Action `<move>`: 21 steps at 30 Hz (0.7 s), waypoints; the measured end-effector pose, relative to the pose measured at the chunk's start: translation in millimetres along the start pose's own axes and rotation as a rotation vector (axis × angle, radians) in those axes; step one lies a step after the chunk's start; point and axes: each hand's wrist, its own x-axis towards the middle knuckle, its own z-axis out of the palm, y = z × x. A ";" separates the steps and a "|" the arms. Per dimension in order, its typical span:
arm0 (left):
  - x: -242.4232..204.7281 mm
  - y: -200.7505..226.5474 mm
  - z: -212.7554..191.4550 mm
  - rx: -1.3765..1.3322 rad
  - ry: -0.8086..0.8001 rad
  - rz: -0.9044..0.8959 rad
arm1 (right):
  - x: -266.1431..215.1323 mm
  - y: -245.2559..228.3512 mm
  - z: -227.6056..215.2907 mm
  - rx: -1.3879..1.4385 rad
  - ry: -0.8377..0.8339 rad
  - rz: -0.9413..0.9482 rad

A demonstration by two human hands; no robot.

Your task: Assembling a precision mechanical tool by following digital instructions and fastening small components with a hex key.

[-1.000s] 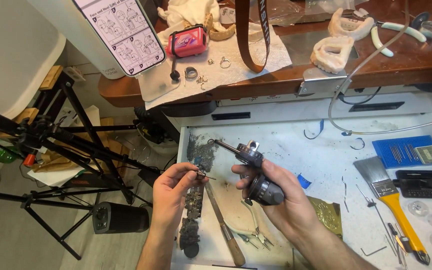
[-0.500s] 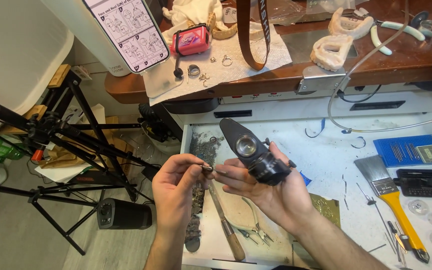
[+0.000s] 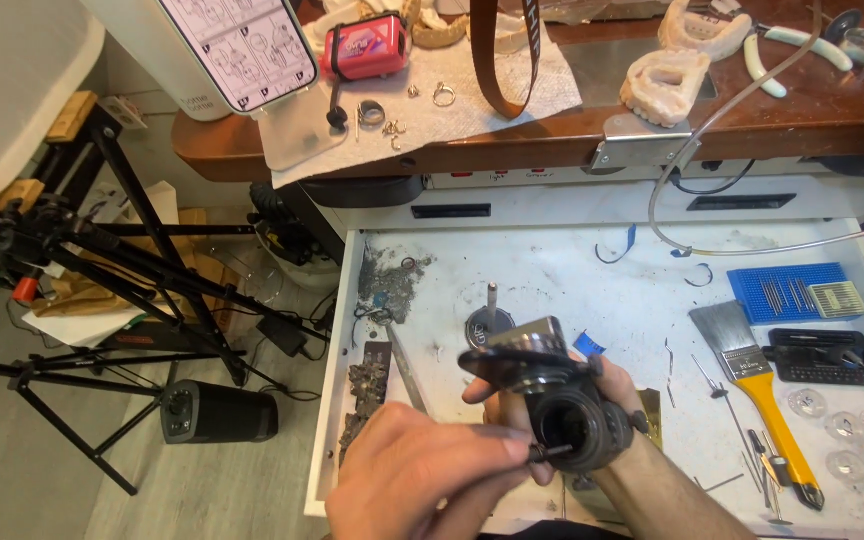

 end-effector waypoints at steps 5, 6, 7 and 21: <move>-12.2 11.3 1.9 0.178 0.026 0.000 | -38.2 7.2 -26.4 0.380 -0.010 0.154; -14.6 11.1 5.3 0.217 0.058 0.017 | -29.0 5.3 -12.8 0.194 -0.090 0.097; -17.0 11.0 8.8 0.257 0.089 0.033 | -19.4 3.3 0.6 0.008 -0.168 0.042; -3.4 15.9 35.9 0.266 0.213 0.058 | 18.5 1.1 65.6 -0.193 0.012 -0.268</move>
